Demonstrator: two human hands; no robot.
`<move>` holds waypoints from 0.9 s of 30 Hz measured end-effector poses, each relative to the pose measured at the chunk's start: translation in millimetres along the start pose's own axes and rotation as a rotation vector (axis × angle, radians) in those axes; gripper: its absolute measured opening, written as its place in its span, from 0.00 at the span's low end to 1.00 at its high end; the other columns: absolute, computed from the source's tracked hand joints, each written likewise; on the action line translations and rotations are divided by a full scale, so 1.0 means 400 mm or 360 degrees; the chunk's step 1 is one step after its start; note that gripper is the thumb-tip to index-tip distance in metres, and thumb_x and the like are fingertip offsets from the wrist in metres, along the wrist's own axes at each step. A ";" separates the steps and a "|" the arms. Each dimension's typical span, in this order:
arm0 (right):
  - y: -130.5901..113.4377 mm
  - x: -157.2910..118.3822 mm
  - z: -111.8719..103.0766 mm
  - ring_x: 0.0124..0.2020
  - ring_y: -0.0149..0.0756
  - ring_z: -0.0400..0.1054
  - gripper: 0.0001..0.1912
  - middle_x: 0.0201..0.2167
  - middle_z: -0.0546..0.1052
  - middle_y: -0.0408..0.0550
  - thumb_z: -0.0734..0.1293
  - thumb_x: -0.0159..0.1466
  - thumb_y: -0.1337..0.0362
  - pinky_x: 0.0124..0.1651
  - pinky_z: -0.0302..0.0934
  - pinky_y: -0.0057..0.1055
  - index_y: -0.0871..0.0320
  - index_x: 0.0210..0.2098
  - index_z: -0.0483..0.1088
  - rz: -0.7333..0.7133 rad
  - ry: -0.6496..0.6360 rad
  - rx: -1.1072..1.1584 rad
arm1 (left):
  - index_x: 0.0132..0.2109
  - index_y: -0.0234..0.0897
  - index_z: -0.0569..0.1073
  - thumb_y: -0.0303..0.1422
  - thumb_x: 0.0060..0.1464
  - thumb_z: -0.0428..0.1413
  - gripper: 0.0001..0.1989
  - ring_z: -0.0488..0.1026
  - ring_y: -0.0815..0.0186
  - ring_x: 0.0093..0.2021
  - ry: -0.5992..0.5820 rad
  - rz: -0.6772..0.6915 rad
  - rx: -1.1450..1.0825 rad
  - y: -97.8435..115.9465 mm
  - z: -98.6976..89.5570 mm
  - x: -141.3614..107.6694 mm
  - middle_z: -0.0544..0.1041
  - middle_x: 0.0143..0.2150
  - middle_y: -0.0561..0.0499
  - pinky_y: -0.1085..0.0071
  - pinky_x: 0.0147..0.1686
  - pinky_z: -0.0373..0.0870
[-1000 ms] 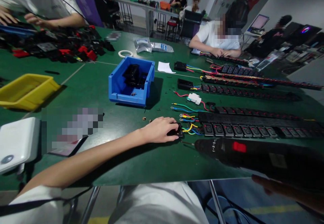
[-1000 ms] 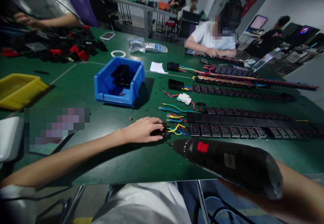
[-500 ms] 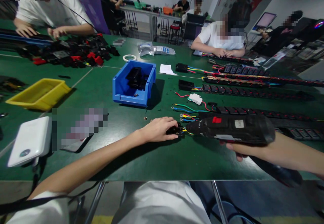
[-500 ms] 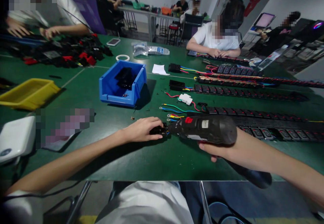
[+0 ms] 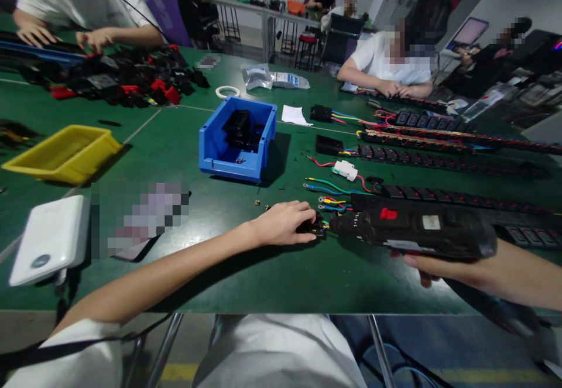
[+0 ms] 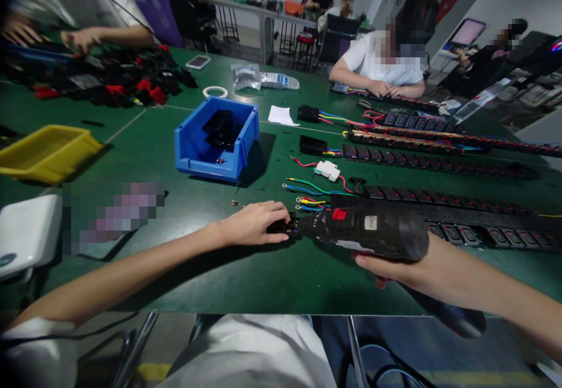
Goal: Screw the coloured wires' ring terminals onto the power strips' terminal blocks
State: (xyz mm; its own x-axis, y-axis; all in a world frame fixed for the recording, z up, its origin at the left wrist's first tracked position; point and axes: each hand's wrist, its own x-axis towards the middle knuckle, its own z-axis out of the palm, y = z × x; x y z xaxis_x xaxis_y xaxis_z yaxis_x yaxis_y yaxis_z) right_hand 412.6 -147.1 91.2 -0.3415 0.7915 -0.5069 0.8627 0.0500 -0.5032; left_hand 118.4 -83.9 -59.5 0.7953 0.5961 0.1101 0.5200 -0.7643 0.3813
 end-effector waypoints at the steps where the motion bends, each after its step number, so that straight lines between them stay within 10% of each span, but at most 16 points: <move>1: -0.003 0.003 -0.003 0.28 0.33 0.69 0.21 0.25 0.74 0.43 0.64 0.59 0.44 0.37 0.68 0.31 0.55 0.25 0.72 0.0014 -0.0016 -0.0024 | 0.46 0.39 0.69 0.47 0.61 0.50 0.17 0.71 0.62 0.44 0.0002 0.0001 0.0003 0.000 0.000 0.000 0.71 0.44 0.49 0.69 0.41 0.66; 27: -0.002 -0.050 -0.015 0.30 0.41 0.73 0.26 0.27 0.76 0.48 0.61 0.56 0.37 0.36 0.72 0.36 0.51 0.24 0.76 0.0141 0.0097 -0.0144 | 0.48 0.40 0.69 0.47 0.61 0.50 0.17 0.71 0.61 0.45 -0.0009 0.0024 0.0082 -0.005 0.006 -0.001 0.70 0.46 0.48 0.68 0.41 0.66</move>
State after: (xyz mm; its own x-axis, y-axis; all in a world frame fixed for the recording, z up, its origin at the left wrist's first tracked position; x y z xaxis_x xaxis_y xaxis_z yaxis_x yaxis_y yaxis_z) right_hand 421.0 -159.3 105.9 -0.2413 0.8307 -0.5017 0.9196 0.0306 -0.3917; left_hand 117.8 -83.1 -62.6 0.8047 0.5834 0.1104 0.5235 -0.7848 0.3318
